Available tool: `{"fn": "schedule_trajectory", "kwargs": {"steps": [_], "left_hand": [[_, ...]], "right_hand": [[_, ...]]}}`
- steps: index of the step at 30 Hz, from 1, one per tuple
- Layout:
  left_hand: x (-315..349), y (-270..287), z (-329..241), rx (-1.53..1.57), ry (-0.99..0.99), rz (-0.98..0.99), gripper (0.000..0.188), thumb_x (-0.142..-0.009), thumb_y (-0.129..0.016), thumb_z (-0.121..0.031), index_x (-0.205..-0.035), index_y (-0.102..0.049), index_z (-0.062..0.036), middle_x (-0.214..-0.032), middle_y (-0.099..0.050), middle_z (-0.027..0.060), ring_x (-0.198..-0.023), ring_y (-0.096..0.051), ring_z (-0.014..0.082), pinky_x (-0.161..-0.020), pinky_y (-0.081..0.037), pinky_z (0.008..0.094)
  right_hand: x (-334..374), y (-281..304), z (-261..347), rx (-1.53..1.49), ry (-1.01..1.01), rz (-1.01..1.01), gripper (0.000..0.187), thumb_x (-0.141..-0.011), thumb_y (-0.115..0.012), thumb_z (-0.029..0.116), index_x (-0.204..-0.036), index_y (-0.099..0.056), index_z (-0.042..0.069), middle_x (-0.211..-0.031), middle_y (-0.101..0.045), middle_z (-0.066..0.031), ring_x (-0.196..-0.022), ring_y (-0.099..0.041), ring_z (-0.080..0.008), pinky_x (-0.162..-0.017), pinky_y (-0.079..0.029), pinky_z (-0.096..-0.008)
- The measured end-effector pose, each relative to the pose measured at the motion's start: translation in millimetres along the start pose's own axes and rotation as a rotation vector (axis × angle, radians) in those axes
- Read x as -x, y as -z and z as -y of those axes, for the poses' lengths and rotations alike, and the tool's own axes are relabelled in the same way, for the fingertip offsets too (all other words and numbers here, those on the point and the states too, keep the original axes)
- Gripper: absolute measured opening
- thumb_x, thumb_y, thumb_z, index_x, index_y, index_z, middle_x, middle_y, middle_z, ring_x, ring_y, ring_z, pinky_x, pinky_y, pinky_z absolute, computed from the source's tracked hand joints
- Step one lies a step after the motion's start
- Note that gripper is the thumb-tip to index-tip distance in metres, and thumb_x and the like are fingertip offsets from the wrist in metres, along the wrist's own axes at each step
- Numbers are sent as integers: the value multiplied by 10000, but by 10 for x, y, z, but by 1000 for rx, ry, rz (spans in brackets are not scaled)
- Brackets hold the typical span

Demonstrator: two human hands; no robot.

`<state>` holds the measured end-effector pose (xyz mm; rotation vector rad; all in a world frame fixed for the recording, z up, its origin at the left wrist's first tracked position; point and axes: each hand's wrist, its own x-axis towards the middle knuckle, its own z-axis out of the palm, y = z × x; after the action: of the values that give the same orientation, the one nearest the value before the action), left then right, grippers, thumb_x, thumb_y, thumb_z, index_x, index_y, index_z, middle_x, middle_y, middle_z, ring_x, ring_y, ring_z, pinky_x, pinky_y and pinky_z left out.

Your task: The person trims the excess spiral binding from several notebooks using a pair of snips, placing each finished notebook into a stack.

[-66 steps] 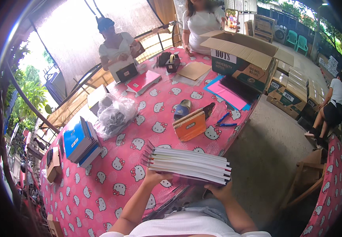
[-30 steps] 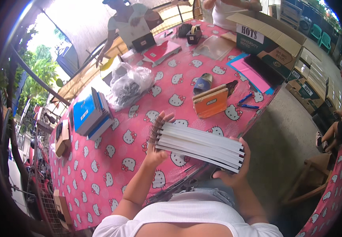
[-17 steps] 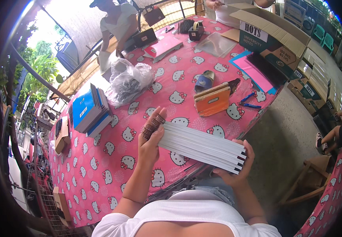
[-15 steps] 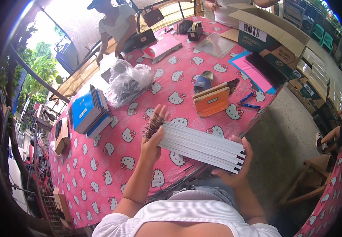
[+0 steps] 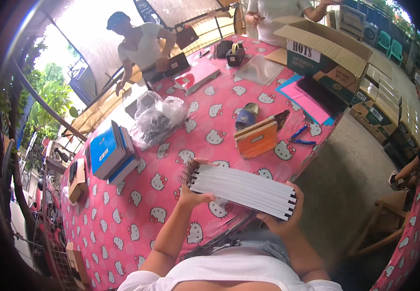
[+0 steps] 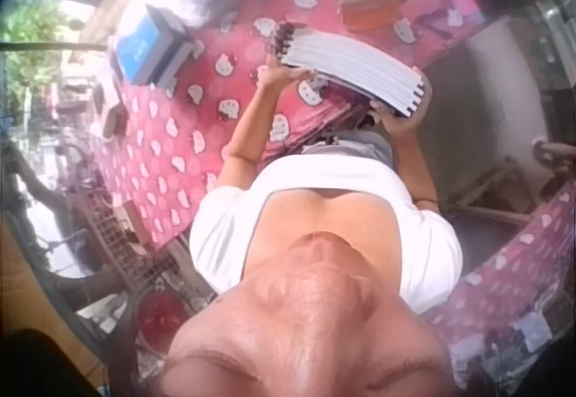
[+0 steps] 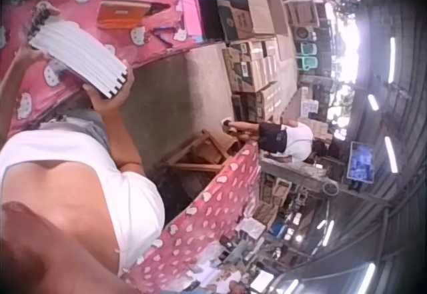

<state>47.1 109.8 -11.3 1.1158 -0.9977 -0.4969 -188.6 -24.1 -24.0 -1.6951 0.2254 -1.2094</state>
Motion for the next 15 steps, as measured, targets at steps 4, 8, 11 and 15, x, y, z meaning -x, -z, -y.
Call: {"fn": "schedule_trajectory", "kwargs": {"steps": [4,8,11,15], "left_hand": [[95,103,168,10,-158,44,1279,-410,-955,-325,-1416,-232,-7,-1269,-504,150,-1143,-515,247,-960,-431,392],[418,97,599,202,103,-16,1061,-422,-945,-103,-1319,-392,16,-1138,-586,91,-1052,-554,185,-887,-470,332],[510,103,815,177,201,115,719,-465,-870,49,-1119,-571,27,-984,-638,45,-924,-592,149,-791,-505,292],[533,-4,728,205,306,-49,445,-581,-806,92,-983,-631,16,-958,-655,51,-854,-622,154,-749,-525,308]], "right_hand": [[71,-24,-79,-31,23,63,1090,-636,-885,275,-1409,-178,-26,-1260,-491,-179,-1127,-544,-268,-974,-434,-383],[828,212,-1030,-40,-248,223,1066,-617,-894,287,-1399,-241,-28,-1240,-519,-176,-1117,-555,-254,-975,-439,-379],[1004,218,-1301,26,-381,362,959,-615,-896,280,-1342,-352,-30,-1218,-543,-164,-1097,-571,-248,-963,-449,-379],[945,32,-1130,-25,-345,35,790,-662,-866,212,-1270,-422,-27,-1157,-575,-148,-1051,-584,-240,-908,-471,-356]]}}
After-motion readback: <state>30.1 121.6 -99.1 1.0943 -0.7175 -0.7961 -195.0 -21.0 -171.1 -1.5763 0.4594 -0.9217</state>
